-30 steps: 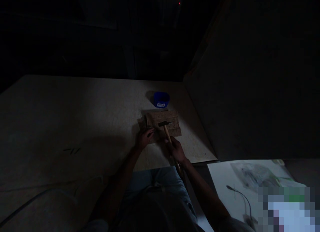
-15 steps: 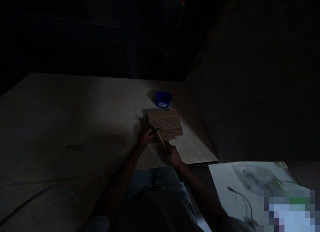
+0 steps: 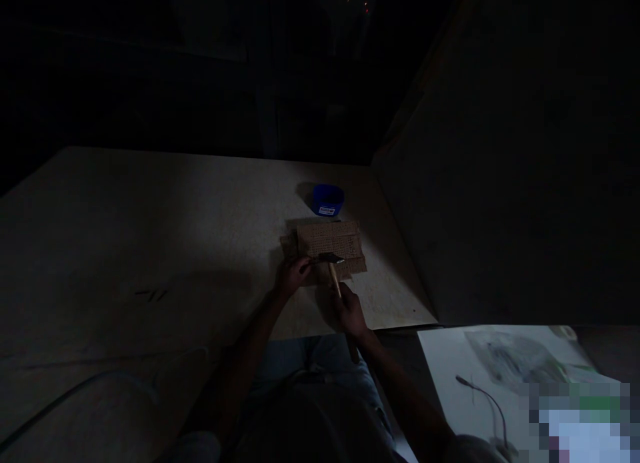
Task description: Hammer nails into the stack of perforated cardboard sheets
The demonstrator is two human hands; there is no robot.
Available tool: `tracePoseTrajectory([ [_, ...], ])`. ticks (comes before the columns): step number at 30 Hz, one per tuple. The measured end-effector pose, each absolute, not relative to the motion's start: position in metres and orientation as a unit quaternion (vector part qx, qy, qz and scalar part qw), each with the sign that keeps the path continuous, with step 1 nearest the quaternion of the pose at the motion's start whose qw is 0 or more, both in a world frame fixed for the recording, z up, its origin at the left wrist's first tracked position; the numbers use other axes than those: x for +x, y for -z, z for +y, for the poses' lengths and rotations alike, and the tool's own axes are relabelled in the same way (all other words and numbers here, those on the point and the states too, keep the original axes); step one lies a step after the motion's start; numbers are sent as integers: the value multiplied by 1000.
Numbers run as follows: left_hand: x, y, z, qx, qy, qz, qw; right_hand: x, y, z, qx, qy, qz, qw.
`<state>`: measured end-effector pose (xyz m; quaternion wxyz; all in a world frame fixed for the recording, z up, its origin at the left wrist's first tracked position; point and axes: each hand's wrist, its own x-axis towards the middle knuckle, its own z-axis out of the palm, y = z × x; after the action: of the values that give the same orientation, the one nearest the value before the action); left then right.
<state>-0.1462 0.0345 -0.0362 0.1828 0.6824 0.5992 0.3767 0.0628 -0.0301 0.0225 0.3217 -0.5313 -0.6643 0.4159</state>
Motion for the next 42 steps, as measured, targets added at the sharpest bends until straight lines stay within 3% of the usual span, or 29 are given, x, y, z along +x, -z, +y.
tracePoseTrajectory([
  [4,-145,33,33,694,-386,583,171,72,-18,-32,-529,-427,-633,370],
  [15,-141,23,47,748,-355,547,126,78,-33,-17,-520,-442,-608,406],
  [22,-142,25,61,775,-330,518,149,76,-32,19,-508,-470,-569,443],
  [42,-140,23,61,765,-323,538,148,60,-8,67,-492,-556,-496,450],
])
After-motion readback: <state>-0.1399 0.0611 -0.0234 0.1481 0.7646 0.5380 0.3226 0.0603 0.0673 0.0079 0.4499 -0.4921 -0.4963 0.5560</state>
